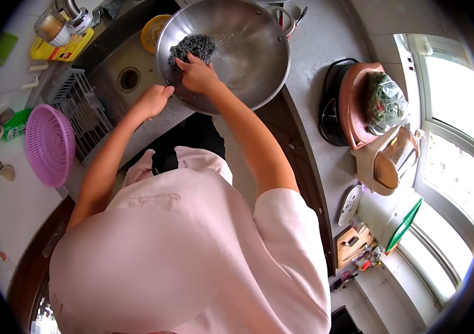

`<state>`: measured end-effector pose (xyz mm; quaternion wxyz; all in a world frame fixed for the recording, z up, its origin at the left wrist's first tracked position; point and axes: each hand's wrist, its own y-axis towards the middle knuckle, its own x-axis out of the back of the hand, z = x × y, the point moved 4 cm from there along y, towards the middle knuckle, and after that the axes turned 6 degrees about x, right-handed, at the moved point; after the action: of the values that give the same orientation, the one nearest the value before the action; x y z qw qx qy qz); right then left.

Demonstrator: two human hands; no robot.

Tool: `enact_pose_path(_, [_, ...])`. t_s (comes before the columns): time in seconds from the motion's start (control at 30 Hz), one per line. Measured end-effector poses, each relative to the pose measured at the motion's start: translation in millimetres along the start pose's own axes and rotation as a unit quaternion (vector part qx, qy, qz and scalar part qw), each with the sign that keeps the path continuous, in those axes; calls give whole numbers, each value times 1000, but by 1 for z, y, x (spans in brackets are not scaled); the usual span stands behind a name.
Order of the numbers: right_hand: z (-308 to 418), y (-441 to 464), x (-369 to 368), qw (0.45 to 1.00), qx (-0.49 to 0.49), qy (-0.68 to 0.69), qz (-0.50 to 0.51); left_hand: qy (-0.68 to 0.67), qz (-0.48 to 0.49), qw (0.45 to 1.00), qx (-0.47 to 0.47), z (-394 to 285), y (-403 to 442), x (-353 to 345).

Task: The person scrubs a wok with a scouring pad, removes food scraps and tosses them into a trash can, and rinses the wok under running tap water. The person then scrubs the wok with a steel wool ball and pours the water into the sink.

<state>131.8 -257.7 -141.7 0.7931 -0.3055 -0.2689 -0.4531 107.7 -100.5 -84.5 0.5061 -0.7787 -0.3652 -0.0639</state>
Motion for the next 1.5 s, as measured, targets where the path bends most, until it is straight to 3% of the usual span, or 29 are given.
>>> enact_pose_path(0.07, [11,-12,9,998,-20,-51,9,-13,3,1000,2,2,2,0])
enact_pose_path(0.17, [10,-71,32,985,-47,-93,134,-26,28,999,19,4,3,1])
enact_pose_path(0.27, [-8,-111,72,967,-73,-236,66,-42,18,999,14,1,1,-1])
enact_pose_path(0.33, [-22,-108,89,953,-22,-301,1,-37,25,999,20,0,-1,0])
enact_pose_path(0.43, [-58,-67,67,960,-12,-270,-69,-44,22,999,19,-1,-3,0])
enact_pose_path(0.5, [-41,-36,65,980,-27,-139,-137,-47,16,999,18,-2,-4,-2])
enact_pose_path(0.67, [8,31,31,961,18,38,-273,-29,8,999,14,-2,-3,-3])
enact_pose_path(0.73, [5,22,12,966,64,69,-241,-32,7,999,11,-2,-3,-1])
enact_pose_path(0.8, [-6,-13,3,985,115,48,-123,-49,16,998,22,1,-2,1])
enact_pose_path(0.87, [-10,-60,22,996,61,1,72,-79,37,995,47,5,1,1])
enact_pose_path(0.97, [-19,-69,30,990,43,-8,134,-120,71,989,54,8,4,-3])
enact_pose_path(1.07, [-1,-16,1,993,98,34,-52,-98,37,994,32,5,2,-2])
enact_pose_path(1.17, [3,-2,-5,990,109,8,-91,-143,78,985,64,13,5,0])
enact_pose_path(1.27, [-23,-46,7,971,151,-75,171,-157,83,980,92,11,5,-1])
enact_pose_path(1.37, [-12,-50,19,967,134,-99,192,-156,84,982,71,9,3,-1])
enact_pose_path(1.47, [5,-9,5,997,70,5,-39,-119,58,990,50,13,8,-2])
enact_pose_path(1.5, [8,-5,3,998,54,-17,-39,-139,65,987,53,14,7,-2])
